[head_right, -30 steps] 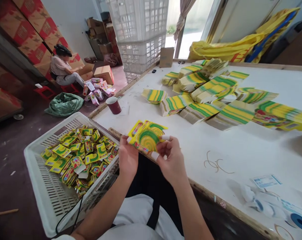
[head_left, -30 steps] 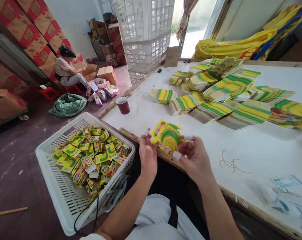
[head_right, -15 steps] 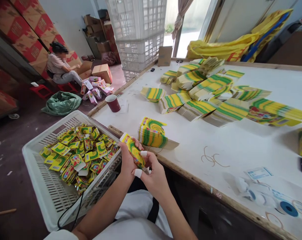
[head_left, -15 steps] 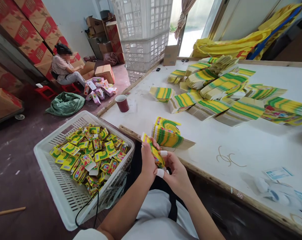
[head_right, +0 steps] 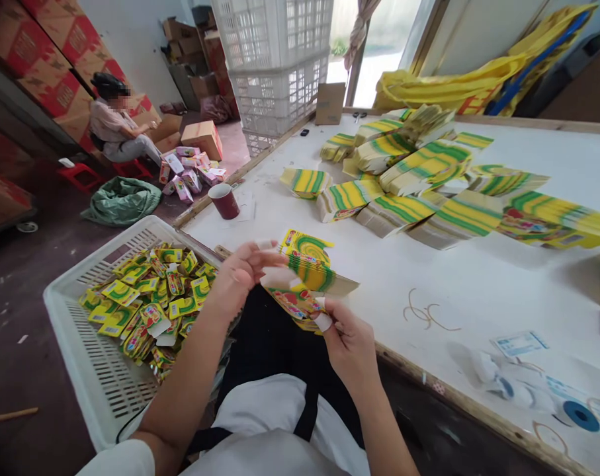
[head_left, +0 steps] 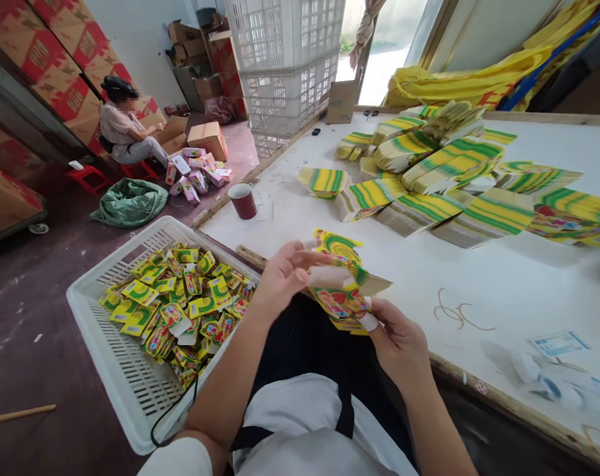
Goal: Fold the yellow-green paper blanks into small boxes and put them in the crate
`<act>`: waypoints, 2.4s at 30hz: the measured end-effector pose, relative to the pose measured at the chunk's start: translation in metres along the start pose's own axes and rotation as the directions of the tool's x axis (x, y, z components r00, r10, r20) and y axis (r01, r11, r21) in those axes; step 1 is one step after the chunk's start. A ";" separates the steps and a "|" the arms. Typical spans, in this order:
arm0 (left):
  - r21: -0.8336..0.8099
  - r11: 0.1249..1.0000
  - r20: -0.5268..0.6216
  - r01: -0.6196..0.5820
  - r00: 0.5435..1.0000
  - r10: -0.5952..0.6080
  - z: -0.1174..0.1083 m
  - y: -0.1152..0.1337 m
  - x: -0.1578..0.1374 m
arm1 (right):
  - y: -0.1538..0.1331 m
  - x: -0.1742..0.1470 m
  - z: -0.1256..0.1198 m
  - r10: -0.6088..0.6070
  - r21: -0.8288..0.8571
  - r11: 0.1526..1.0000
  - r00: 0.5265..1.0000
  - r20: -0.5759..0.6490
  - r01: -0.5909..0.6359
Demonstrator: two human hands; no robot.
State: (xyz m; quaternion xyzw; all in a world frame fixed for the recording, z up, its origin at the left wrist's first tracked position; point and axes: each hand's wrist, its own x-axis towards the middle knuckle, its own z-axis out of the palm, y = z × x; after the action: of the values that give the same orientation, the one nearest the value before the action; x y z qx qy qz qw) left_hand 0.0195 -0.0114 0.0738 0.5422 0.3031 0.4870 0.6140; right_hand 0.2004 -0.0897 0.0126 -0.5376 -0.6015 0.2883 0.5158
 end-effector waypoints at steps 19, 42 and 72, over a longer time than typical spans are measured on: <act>0.757 0.638 -0.025 0.138 0.983 -0.183 -0.015 -0.022 -0.090 | -0.014 -0.021 0.033 -0.123 -0.045 0.992 0.965 -0.230 0.116; 0.901 0.433 -0.044 -0.008 0.993 0.110 -0.016 -0.044 -0.104 | -0.016 -0.028 0.045 0.383 0.630 0.367 0.728 0.568 -0.685; 0.883 0.455 0.149 -0.116 0.988 -0.037 -0.016 -0.049 -0.106 | -0.018 -0.027 0.060 0.424 0.587 0.440 0.733 0.531 -0.680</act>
State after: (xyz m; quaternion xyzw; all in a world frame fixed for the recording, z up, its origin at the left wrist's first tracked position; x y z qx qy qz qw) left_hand -0.0184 -0.1007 0.0060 0.8237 0.4539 0.2303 0.2498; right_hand 0.1359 -0.1077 0.0020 -0.3897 -0.2845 0.7428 0.4642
